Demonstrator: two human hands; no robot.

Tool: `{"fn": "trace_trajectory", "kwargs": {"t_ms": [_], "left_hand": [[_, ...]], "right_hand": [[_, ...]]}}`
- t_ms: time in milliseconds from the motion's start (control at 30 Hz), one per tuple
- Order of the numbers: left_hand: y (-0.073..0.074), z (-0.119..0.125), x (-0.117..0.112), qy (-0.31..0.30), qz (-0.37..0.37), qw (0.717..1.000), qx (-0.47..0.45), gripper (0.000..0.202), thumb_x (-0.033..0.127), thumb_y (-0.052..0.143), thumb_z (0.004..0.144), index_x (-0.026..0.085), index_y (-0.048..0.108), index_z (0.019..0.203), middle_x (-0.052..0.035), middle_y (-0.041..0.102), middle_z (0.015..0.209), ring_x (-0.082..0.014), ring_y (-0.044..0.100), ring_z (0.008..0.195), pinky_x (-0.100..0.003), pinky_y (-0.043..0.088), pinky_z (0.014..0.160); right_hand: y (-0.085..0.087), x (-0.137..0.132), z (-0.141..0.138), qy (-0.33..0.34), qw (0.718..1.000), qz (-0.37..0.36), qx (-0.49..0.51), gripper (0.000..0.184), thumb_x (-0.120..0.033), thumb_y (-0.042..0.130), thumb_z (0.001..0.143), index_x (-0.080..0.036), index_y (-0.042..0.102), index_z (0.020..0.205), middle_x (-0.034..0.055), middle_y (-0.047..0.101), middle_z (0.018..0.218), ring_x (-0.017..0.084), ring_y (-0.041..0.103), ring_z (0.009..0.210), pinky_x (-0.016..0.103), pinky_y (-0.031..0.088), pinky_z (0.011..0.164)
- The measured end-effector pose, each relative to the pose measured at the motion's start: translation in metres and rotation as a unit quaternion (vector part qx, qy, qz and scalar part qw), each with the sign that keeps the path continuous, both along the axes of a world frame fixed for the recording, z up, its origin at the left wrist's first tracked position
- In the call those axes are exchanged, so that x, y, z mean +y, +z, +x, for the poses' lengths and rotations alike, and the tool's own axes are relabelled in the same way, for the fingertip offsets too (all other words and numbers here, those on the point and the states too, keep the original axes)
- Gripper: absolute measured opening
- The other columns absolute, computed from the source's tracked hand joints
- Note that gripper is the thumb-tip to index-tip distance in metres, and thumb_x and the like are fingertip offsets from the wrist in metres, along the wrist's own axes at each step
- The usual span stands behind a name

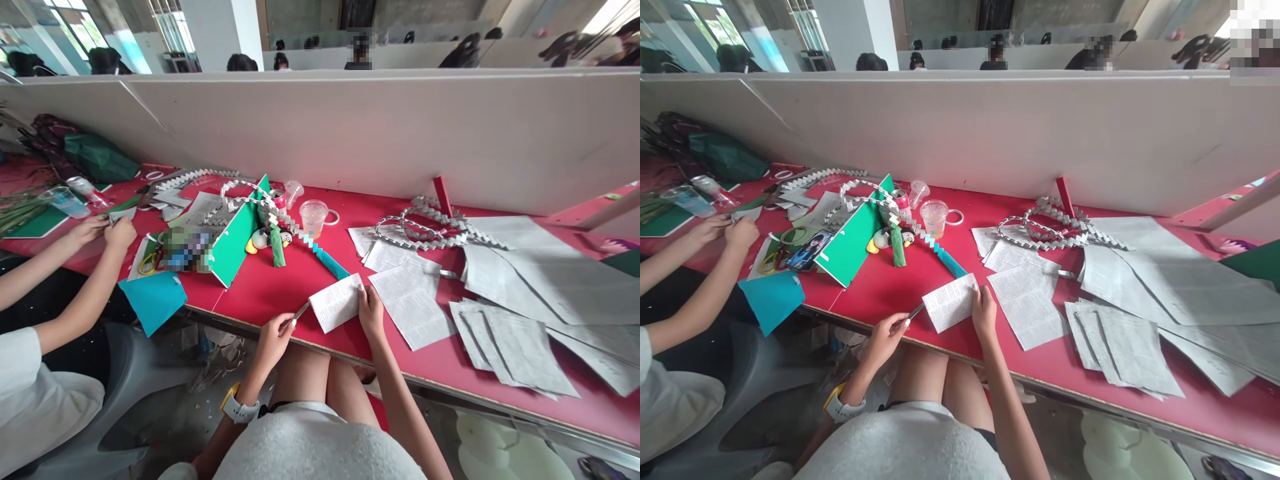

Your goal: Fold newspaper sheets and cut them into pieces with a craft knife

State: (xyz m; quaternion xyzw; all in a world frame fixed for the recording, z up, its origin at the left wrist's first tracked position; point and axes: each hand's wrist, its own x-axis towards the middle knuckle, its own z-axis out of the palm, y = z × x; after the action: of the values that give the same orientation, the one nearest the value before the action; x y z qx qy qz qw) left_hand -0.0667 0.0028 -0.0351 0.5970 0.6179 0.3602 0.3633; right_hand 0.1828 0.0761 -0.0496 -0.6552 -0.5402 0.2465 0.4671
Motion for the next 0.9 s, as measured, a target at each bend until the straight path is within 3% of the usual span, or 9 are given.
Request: {"fn": "trace_trajectory", "kwargs": {"t_ms": [133, 300, 533, 667, 900], "left_hand": [[0.007, 0.008, -0.002, -0.067, -0.033, 0.997, -0.012, 0.03, 0.035, 0.053, 0.089, 0.018, 0.069, 0.107, -0.0071, 0.075, 0.097, -0.0193, 0.071, 0.084, -0.028, 0.056, 0.076], [0.018, 0.014, -0.001, -0.155, -0.022, 0.987, 0.033, 0.027, 0.028, 0.055, 0.088, 0.02, 0.07, 0.109, -0.0064, 0.074, 0.104, -0.0198, 0.069, 0.096, -0.028, 0.054, 0.084], [0.019, 0.02, 0.001, -0.149, -0.037, 0.988, 0.027, 0.029, 0.027, 0.055, 0.088, 0.017, 0.068, 0.112, -0.0077, 0.074, 0.103, -0.0193, 0.069, 0.094, -0.027, 0.053, 0.084], [0.012, 0.024, 0.003, -0.142, -0.021, 0.99, 0.008, 0.026, 0.029, 0.052, 0.09, 0.019, 0.068, 0.108, -0.0068, 0.074, 0.105, -0.0193, 0.069, 0.096, -0.028, 0.053, 0.086], [0.011, 0.026, 0.007, -0.14, -0.046, 0.988, -0.031, 0.028, 0.03, 0.056, 0.088, 0.017, 0.069, 0.108, -0.0079, 0.074, 0.103, -0.0208, 0.07, 0.095, -0.03, 0.055, 0.084]], "right_hand": [[-0.002, 0.0, 0.0, -0.004, 1.0, 0.005, -0.01, 0.048, -0.068, 0.027, 0.091, -0.025, 0.037, 0.071, -0.0031, 0.045, 0.06, 0.015, 0.043, 0.057, 0.027, 0.034, 0.054], [-0.003, 0.001, 0.002, 0.032, 0.998, 0.002, -0.049, 0.042, -0.061, 0.03, 0.093, -0.025, 0.039, 0.073, -0.0032, 0.045, 0.058, 0.016, 0.043, 0.054, 0.028, 0.033, 0.053], [-0.006, 0.015, 0.019, 0.101, 0.979, 0.048, -0.173, 0.032, -0.051, 0.041, 0.091, -0.023, 0.05, 0.078, 0.0087, 0.056, 0.086, 0.025, 0.049, 0.086, 0.04, 0.042, 0.081], [-0.013, 0.023, 0.026, 0.108, 0.955, 0.061, -0.27, 0.025, -0.041, 0.04, 0.094, -0.022, 0.053, 0.082, 0.0091, 0.054, 0.086, 0.025, 0.048, 0.084, 0.039, 0.042, 0.079], [-0.021, 0.017, 0.02, 0.067, 0.959, 0.06, -0.27, 0.024, -0.035, 0.035, 0.096, -0.022, 0.051, 0.084, 0.0081, 0.053, 0.083, 0.024, 0.046, 0.08, 0.037, 0.042, 0.074]]}}
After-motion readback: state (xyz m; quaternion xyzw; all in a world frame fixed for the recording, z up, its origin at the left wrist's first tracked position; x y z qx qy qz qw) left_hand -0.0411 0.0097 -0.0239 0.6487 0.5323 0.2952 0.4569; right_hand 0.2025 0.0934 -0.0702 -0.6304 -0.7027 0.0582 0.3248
